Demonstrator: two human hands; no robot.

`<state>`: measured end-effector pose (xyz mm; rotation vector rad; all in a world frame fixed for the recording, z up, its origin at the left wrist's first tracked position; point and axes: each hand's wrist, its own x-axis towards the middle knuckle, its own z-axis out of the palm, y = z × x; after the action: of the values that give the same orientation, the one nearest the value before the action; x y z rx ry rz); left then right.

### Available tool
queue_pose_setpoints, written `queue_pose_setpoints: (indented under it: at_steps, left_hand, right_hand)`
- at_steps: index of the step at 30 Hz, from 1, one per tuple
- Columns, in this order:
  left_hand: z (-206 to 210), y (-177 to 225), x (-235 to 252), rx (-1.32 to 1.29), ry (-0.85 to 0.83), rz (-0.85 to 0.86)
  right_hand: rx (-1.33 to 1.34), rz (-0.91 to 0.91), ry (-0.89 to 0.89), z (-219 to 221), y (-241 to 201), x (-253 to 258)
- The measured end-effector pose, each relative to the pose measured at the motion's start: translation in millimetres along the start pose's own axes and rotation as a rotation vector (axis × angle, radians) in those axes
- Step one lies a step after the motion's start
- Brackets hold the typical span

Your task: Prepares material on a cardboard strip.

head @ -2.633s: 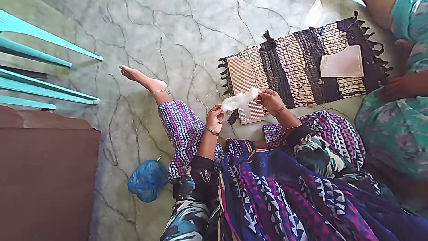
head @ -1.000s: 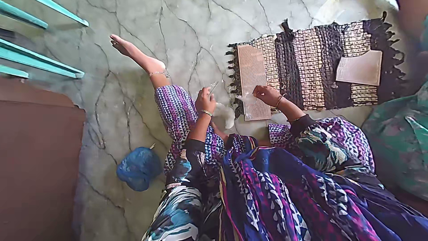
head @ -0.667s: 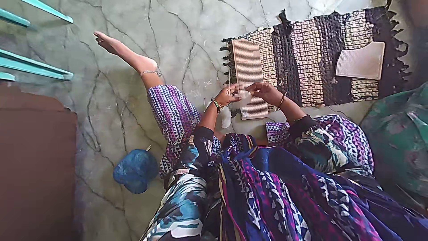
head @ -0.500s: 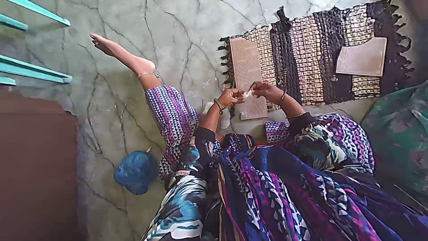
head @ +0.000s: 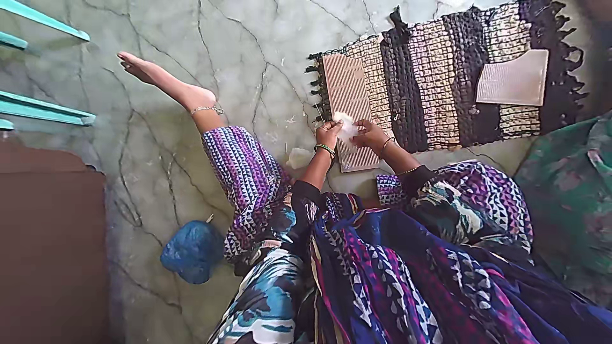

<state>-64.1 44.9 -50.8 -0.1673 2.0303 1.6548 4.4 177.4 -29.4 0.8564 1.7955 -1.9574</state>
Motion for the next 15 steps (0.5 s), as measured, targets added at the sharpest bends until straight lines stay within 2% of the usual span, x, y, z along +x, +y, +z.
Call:
queue_pose_setpoints:
  at_steps: [4, 7, 10, 12, 13, 14, 15]
  left_hand:
    - [-4.5, 8.9, 15.5, -0.001, 0.044, -0.113]
    - [-12.4, 9.6, 30.0, 0.218, 0.003, -0.041]
    - [-16.9, 4.3, 35.9, 0.251, -0.051, 0.01]
    - [-16.4, 32.6, 7.3, 0.298, -0.04, -0.052]
    - [-17.5, 66.8, -17.3, 0.351, -0.075, -0.2]
    - [-18.8, 81.7, -34.8, 0.384, -0.052, -0.235]
    - [-20.9, 80.8, -42.8, 0.428, -0.007, -0.195]
  right_hand:
    - [-0.148, -0.088, 0.043, -8.0, 4.8, 8.5]
    - [-0.414, -0.225, 0.135, -11.1, 7.9, 12.3]
    - [-0.656, -0.308, 0.208, -10.8, 5.3, 9.7]
    - [-0.76, -0.393, 0.199, -9.9, 7.6, 7.0]
    - [-0.806, -0.464, 0.184, -9.0, 11.0, 6.9]
    - [-0.845, -0.539, 0.166, -7.8, 14.8, 8.1]
    - [-0.892, -0.584, 0.145, -7.0, 17.0, 9.7]
